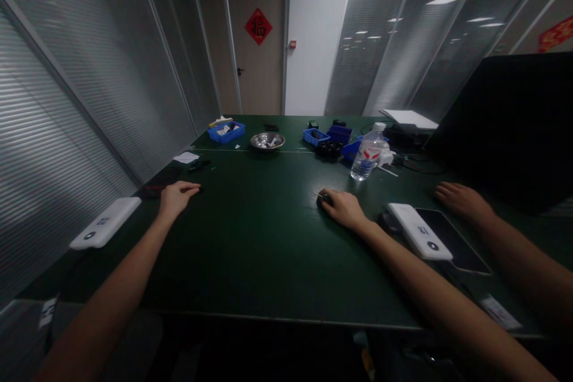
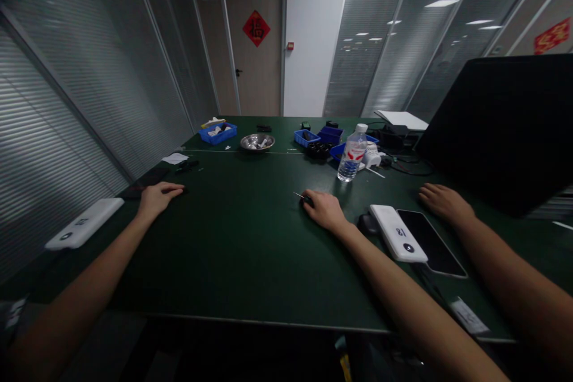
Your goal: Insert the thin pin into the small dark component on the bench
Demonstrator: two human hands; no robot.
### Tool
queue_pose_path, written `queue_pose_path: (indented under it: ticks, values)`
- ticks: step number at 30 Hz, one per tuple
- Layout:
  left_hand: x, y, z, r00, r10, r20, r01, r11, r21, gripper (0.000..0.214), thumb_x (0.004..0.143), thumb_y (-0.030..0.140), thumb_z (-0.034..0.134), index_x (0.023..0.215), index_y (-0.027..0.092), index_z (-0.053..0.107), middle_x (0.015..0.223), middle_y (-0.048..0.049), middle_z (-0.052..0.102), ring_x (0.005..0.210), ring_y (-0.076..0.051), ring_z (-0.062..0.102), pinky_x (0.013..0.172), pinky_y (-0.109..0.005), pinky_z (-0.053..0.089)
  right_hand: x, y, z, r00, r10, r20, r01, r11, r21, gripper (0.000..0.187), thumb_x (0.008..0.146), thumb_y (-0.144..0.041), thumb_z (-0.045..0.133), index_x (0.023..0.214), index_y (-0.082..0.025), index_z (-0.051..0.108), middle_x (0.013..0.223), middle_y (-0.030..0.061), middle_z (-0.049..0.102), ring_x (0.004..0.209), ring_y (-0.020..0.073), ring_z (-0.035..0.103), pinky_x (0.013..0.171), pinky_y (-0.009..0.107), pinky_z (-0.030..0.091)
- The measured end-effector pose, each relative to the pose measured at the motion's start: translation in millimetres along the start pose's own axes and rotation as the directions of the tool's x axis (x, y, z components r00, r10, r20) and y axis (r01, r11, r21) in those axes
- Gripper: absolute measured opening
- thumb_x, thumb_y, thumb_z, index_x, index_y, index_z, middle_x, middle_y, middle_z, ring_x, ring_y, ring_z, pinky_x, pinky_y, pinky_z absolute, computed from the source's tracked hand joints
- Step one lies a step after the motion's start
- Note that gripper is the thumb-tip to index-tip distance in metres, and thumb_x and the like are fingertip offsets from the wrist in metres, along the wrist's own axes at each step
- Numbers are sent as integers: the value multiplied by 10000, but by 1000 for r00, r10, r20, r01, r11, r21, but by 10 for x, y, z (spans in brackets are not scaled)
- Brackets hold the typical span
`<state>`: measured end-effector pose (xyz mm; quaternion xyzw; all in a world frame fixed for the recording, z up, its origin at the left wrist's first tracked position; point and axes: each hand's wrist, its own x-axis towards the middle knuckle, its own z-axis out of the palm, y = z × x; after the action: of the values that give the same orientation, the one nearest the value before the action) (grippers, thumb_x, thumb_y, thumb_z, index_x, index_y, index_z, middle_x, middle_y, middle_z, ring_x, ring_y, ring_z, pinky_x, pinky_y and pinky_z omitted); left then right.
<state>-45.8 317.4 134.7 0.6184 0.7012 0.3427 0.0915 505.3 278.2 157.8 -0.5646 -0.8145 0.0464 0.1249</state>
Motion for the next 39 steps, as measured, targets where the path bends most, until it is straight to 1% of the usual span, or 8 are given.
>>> queue_pose_path:
  ticks: [3,11,19,25,28,32,37,39]
  values:
    - [5,-1,15,999,-45,-1,45,999,-12,312,809,373,718,1085,248,794,1209,-62,756,1062,-278,707,937,-389,543,7,15,16,1000,4,-1,-4,1000,-10,256,990,-329,554,1221,-259,639,1141,58,744,973,221,686,784,271,452]
    - [15,2,32,999,-45,22,47,997,-67,339,820,348,708,1134,243,778,1159,-64,773,1062,-262,713,959,-386,540,6,27,13,1000,-6,-4,6,1000,8,253,994,-326,546,1220,-255,634,1133,56,742,967,215,688,782,267,452]
    - [-70,148,-41,992,124,21,-125,991,47,198,854,307,673,986,241,804,1154,-56,754,1064,-262,691,999,-388,514,15,46,31,1000,-19,-13,19,1000,9,247,988,-332,547,1209,-268,636,1129,46,743,952,216,693,765,269,452]
    - [-61,108,-19,979,193,59,-199,973,115,283,921,366,592,1100,256,783,1192,-74,734,1090,-280,679,983,-394,517,20,60,51,1000,-8,-16,8,1000,-10,263,983,-327,555,1229,-274,631,1126,41,744,944,211,692,763,270,449]
    - [-76,115,-18,967,242,76,-252,953,166,310,937,373,559,1092,230,786,1179,-97,725,1088,-281,676,971,-384,519,20,60,51,1000,-6,-13,6,1000,-14,266,984,-330,553,1231,-271,629,1129,43,745,945,210,690,757,266,443]
    - [-84,115,-20,962,266,58,-272,932,239,317,937,354,540,1082,215,786,1167,-114,716,1076,-286,667,972,-391,516,23,61,64,1000,-7,-18,6,1000,-27,255,982,-333,551,1214,-271,636,1117,42,747,936,216,693,748,271,442]
    - [-48,61,11,969,231,88,-246,932,265,306,937,325,530,1076,228,785,1135,-111,734,1071,-294,665,1001,-407,505,22,50,68,1000,-1,-20,1,999,-43,248,981,-332,554,1206,-274,641,1121,40,749,946,220,694,754,274,446]
    - [-49,63,24,970,233,71,-244,928,282,297,935,318,537,1051,212,789,1132,-124,727,1069,-301,663,986,-414,509,19,44,56,1000,3,-18,-3,999,-37,250,983,-334,554,1211,-273,638,1128,42,749,951,220,695,757,273,450]
